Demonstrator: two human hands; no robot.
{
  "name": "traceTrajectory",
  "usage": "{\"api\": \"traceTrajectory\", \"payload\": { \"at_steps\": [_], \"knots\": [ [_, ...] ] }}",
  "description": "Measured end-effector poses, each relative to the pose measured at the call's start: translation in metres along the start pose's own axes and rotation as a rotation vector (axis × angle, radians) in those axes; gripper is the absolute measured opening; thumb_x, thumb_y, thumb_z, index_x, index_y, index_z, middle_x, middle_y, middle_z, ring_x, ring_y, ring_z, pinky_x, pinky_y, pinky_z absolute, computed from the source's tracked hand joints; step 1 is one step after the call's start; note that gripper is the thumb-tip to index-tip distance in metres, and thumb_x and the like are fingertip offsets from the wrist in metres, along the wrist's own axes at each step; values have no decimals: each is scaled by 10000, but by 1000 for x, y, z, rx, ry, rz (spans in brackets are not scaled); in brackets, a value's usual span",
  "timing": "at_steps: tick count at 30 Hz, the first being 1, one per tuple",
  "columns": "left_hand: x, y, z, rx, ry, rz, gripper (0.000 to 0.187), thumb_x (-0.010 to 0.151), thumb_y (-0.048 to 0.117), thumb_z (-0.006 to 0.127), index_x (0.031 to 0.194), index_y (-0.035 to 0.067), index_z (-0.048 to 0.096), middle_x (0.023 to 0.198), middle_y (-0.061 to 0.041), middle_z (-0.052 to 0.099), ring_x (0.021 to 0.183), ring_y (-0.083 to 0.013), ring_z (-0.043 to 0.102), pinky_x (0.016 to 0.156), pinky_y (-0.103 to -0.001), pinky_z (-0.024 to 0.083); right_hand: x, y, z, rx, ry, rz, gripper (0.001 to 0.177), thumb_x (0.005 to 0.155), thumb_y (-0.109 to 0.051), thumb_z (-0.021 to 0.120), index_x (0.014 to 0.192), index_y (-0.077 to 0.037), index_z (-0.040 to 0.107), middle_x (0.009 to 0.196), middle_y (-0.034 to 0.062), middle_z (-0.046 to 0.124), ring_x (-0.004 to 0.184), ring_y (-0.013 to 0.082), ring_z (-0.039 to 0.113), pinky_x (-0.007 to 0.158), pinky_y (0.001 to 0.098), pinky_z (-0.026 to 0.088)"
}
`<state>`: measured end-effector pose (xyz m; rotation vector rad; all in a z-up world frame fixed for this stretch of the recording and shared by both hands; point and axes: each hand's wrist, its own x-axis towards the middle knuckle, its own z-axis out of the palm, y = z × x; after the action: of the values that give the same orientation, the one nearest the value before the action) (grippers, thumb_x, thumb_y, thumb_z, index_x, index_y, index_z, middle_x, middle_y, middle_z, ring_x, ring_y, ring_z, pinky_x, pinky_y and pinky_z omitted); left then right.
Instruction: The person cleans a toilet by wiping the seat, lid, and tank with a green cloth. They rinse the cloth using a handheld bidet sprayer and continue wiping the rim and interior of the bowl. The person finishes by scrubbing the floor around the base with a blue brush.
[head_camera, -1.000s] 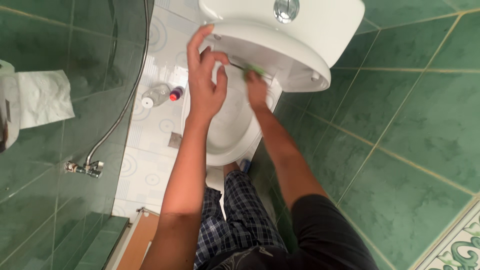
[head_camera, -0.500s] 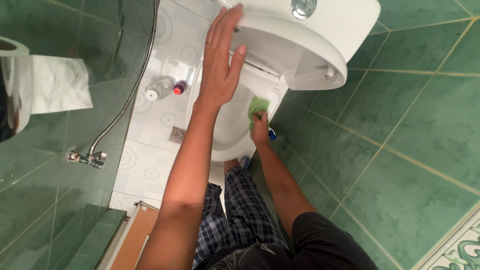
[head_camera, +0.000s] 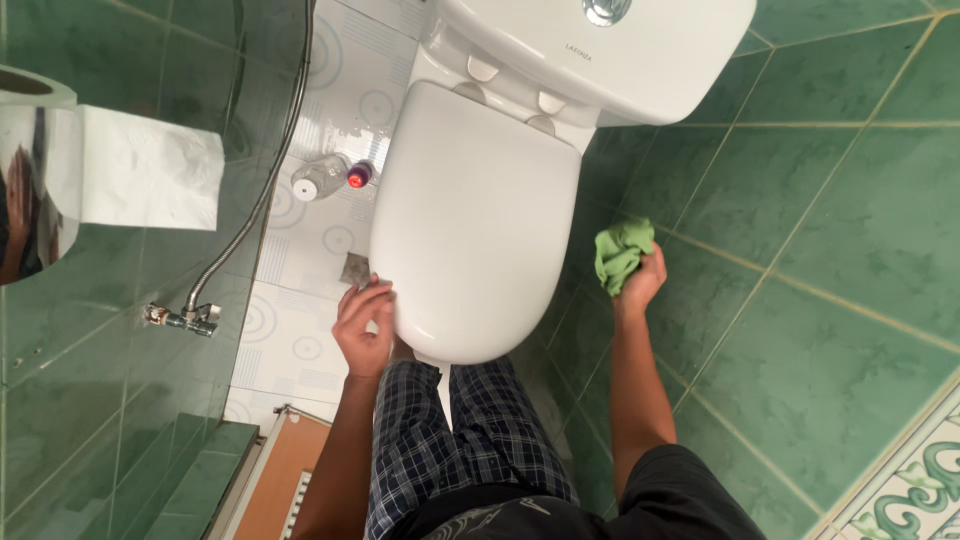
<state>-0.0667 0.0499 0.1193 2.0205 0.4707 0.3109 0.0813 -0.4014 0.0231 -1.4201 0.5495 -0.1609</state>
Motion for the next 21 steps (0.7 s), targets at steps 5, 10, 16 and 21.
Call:
{"api": "traceTrajectory", "payload": {
  "at_steps": [5,10,16,21],
  "knots": [
    [-18,-26,10,124,-10,32,180,818,151,885,934,59,784,1048,-67,753,1108,-265,731,1057,-452,531,-68,-21,79,-200,-499,-284,341,1045,-248,496,1131,18,690,1051,63,684,970,155,658,882,312,553],
    [-38,-67,25,101,-196,-355,256,824,154,835,1059,69,779,1421,-111,645,1072,-246,735,906,-374,604,-202,2,138,-895,-1041,-707,363,807,-88,747,1151,-197,785,988,41,685,973,233,602,865,449,491],
    [-56,-137,68,381,-559,-523,698,930,166,683,1554,111,375,1581,-185,428,1371,-421,489,1131,-513,399,-174,115,138,-1302,-1397,-1094,590,800,-62,655,1372,-207,641,1508,52,584,1433,302,455,1168,588,281],
    [-85,-178,103,438,-636,-516,896,921,353,702,1569,-11,202,1646,-292,115,1517,-485,181,1240,-547,186,16,132,105,-1249,-1003,-848,417,1023,-24,505,1431,-75,574,1586,102,486,1485,286,446,1254,599,284]
  ]
}}
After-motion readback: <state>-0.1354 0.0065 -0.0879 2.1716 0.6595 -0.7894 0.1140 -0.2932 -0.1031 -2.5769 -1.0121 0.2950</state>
